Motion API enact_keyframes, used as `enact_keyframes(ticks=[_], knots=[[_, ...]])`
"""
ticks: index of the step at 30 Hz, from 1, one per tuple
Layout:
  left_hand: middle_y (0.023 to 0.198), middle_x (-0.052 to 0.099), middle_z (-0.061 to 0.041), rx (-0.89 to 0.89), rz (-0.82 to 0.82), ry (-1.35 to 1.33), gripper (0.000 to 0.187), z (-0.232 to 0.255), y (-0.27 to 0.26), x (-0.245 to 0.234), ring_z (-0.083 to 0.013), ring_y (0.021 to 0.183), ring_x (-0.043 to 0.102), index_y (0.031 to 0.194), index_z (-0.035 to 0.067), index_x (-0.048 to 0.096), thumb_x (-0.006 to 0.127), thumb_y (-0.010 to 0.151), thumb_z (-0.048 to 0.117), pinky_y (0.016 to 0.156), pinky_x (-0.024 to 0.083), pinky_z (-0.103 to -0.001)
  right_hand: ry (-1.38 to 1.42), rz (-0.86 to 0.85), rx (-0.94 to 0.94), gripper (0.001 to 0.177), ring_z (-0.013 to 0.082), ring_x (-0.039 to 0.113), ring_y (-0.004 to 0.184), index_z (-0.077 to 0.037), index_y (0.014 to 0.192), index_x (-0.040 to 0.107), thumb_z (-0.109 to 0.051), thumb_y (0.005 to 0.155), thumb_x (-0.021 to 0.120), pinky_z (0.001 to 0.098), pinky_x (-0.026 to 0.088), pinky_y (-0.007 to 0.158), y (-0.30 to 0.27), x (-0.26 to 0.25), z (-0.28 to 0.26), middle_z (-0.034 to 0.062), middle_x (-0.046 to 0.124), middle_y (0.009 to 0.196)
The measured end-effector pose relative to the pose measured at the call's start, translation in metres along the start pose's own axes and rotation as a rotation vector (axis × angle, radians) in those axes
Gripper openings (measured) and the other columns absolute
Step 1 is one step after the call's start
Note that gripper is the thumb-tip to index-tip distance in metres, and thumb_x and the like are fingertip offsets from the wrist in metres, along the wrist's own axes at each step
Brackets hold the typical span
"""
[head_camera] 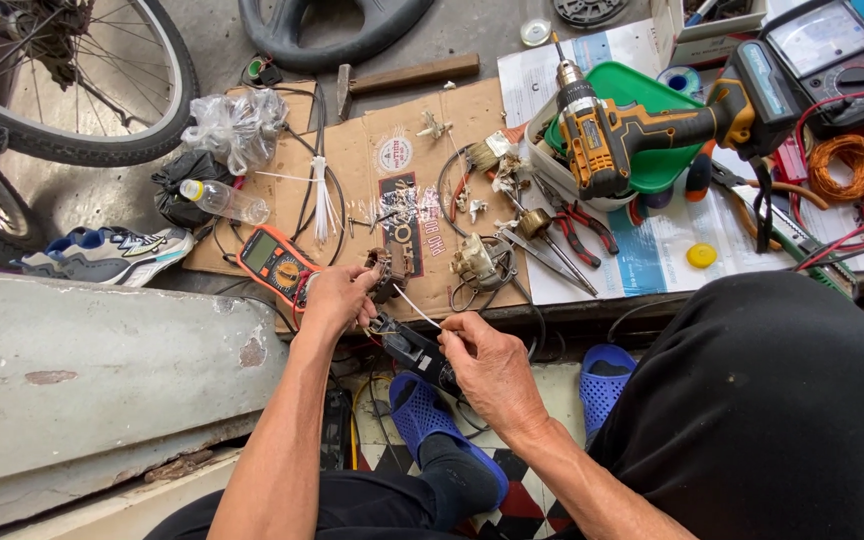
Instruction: The person is working on a disassembled electrical component, likely a motor stator, using a multimeter to test connections. They handle wires and small parts, occasionally picking up a power drill and a green container before returning to the wiring task.
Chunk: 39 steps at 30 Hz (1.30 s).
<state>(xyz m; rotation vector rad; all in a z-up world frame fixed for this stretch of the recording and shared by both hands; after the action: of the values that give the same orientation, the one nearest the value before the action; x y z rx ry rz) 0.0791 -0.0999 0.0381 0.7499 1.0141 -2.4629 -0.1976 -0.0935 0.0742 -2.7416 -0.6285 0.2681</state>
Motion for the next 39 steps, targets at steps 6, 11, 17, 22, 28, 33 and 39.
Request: enact_keyframes(ticks=[6,11,17,22,28,33,39], knots=[[0.071,0.078,-0.027,-0.012,-0.033,-0.031,0.053,0.008,-0.005,0.0,-0.0268,0.048,0.075,0.147,-0.012,0.063,0.063,0.107,0.022,0.036,0.058,-0.033,-0.04,-0.019,0.005,0.018,0.0235,0.088,0.101,-0.016,0.118,0.081,-0.017,0.103,0.071,0.038,0.072,0.086,0.0,0.005,0.001,0.0136,0.09,0.109],[0.067,0.08,-0.019,0.022,-0.052,0.056,0.043,-0.003,0.011,0.004,-0.0248,0.047,0.076,0.126,0.0,0.079,0.052,0.109,0.029,0.038,0.06,-0.035,-0.047,-0.029,-0.007,0.018,0.0239,0.088,0.1,-0.014,0.118,0.082,-0.016,0.104,0.071,0.0391,0.072,0.085,0.003,0.01,0.011,0.015,0.09,0.109],[0.071,0.082,-0.013,0.069,-0.101,0.178,0.05,0.005,0.004,-0.002,-0.0245,0.057,0.08,0.142,0.009,0.074,0.046,0.107,0.03,0.053,0.066,-0.036,-0.012,-0.014,-0.01,0.018,0.025,0.088,0.099,-0.011,0.118,0.082,-0.013,0.103,0.072,0.0367,0.073,0.085,0.006,0.015,0.018,0.0176,0.089,0.108],[0.063,0.081,-0.008,0.099,-0.002,0.18,0.048,-0.011,0.013,-0.009,-0.0198,0.048,0.077,0.143,0.012,0.073,0.053,0.103,0.028,0.048,0.064,-0.032,0.003,0.012,0.001,0.017,0.0265,0.088,0.097,-0.008,0.116,0.083,-0.01,0.102,0.073,0.0371,0.073,0.084,-0.001,0.011,0.003,0.0208,0.089,0.106],[0.058,0.078,-0.001,0.118,0.019,0.273,0.041,-0.003,-0.002,-0.012,-0.0183,0.048,0.076,0.13,0.019,0.081,0.058,0.098,0.027,0.058,0.065,-0.035,0.0,0.009,0.002,0.019,0.0278,0.087,0.101,-0.008,0.119,0.083,-0.013,0.105,0.071,0.0381,0.073,0.086,0.002,0.007,0.004,0.0202,0.088,0.108],[0.051,0.073,0.003,0.088,0.069,0.256,0.045,0.0,-0.012,-0.018,-0.0186,0.045,0.074,0.138,0.022,0.077,0.056,0.1,0.033,0.063,0.064,-0.035,0.007,0.001,0.004,0.019,0.0304,0.086,0.105,-0.008,0.12,0.082,-0.014,0.106,0.07,0.0408,0.073,0.088,0.0,0.006,0.002,0.0215,0.088,0.11],[0.059,0.077,0.003,0.104,0.138,0.18,0.052,0.018,-0.035,-0.03,-0.0184,0.059,0.08,0.143,0.019,0.074,0.058,0.097,0.033,0.075,0.064,-0.036,-0.02,-0.012,-0.026,0.021,0.0344,0.085,0.107,-0.007,0.122,0.081,-0.014,0.107,0.068,0.0452,0.072,0.091,0.001,0.005,-0.003,0.0229,0.087,0.111]])
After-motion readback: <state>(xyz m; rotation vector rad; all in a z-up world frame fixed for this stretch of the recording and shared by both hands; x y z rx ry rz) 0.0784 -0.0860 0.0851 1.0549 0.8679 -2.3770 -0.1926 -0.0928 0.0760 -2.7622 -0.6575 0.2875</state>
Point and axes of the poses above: each hand's wrist, its own y-axis towards the middle knuckle, its own x-axis out of the palm, z = x × y, the point moved 4 cm from there along y, towards the middle knuckle
